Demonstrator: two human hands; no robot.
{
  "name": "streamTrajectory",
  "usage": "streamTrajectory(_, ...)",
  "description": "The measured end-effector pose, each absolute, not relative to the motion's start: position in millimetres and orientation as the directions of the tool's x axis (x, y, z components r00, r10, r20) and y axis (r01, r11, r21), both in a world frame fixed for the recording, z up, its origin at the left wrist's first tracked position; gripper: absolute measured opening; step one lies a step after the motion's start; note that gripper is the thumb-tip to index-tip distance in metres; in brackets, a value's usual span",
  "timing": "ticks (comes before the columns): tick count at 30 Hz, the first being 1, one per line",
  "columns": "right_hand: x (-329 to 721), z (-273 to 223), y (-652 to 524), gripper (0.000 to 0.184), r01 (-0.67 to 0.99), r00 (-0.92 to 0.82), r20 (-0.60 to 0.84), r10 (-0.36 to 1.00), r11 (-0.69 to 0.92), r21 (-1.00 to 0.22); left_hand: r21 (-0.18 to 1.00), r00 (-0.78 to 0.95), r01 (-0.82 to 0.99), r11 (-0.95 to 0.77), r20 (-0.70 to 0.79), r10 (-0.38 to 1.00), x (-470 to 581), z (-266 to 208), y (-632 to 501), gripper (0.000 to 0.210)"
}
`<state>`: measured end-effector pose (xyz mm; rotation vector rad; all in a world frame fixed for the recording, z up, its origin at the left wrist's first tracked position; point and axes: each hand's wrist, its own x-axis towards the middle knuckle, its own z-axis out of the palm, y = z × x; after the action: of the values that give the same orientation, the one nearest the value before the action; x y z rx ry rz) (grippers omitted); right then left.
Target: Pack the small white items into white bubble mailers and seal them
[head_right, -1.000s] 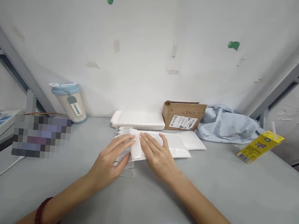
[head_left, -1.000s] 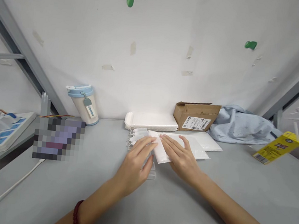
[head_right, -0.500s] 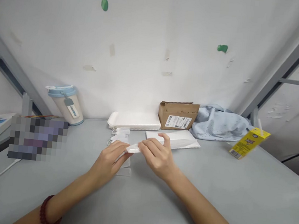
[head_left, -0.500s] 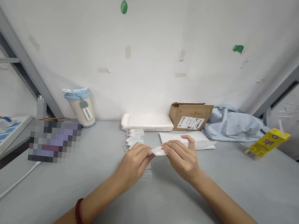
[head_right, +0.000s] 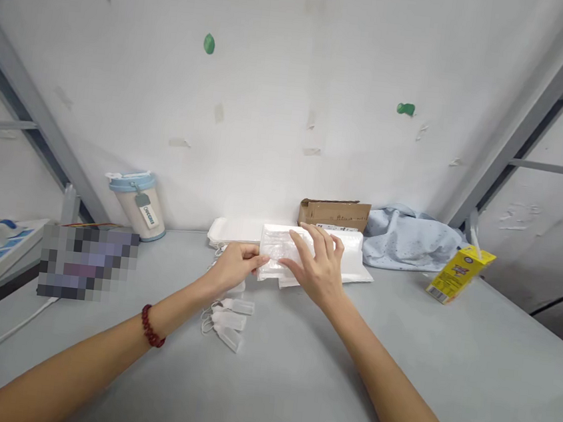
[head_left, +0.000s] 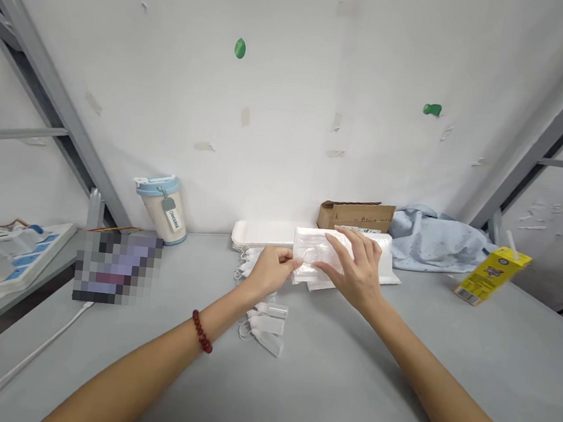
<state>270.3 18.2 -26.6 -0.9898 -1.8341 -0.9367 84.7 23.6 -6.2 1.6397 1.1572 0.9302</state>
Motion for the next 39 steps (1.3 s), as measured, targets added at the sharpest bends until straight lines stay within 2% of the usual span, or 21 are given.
streamTrajectory(4,286.6,-27.8,26.8,0.043,0.856,-0.411,0.798,0.441,0.487,0.172,0.986,0.275,0.164,0.001,-0.047,0.96,104.3,-6.3,37.5,0.021)
streamTrajectory(7,293.4,-28.9,30.4,0.035,0.82,-0.488,0.623,0.611,0.567,0.086,0.98,0.312,0.187,0.066,-0.123,0.942,113.1,-10.1,41.6,0.016)
streamTrajectory(11,293.9,-28.3,31.3,0.03,0.86,-0.473,0.391,0.789,0.51,0.01,0.951,0.349,0.283,0.123,-0.222,0.911,114.0,-13.0,44.8,0.014)
streamTrajectory(16,292.8,-31.7,31.3,0.046,0.887,-0.446,0.303,0.842,0.461,0.021,0.874,0.357,0.462,0.15,-0.338,0.871,110.5,-15.3,55.6,0.019)
streamTrajectory(20,296.8,-34.9,32.1,0.043,0.915,-0.398,0.284,0.872,0.4,0.052,0.821,0.357,0.558,0.124,-0.372,0.857,115.2,-16.4,62.0,0.023)
streamTrajectory(24,300.5,-35.4,33.3,0.038,0.935,-0.354,0.28,0.892,0.345,0.084,0.762,0.343,0.647,0.013,-0.307,0.888,121.0,-20.7,64.9,0.023)
streamTrajectory(30,305.7,-37.9,36.5,0.047,0.963,-0.268,0.273,0.924,0.256,0.077,0.539,0.286,0.809,-0.235,-0.011,0.958,108.4,-21.8,81.9,0.019)
streamTrajectory(34,313.9,-35.3,37.1,0.037,0.974,-0.226,0.261,0.939,0.221,0.05,0.354,0.26,0.886,-0.298,0.152,0.954,91.5,-13.4,91.2,0.025)
streamTrajectory(39,318.4,-31.6,36.1,0.033,0.979,-0.205,0.254,0.945,0.198,0.053,0.2,0.285,0.925,-0.324,0.2,0.937,79.5,-14.0,94.2,0.027)
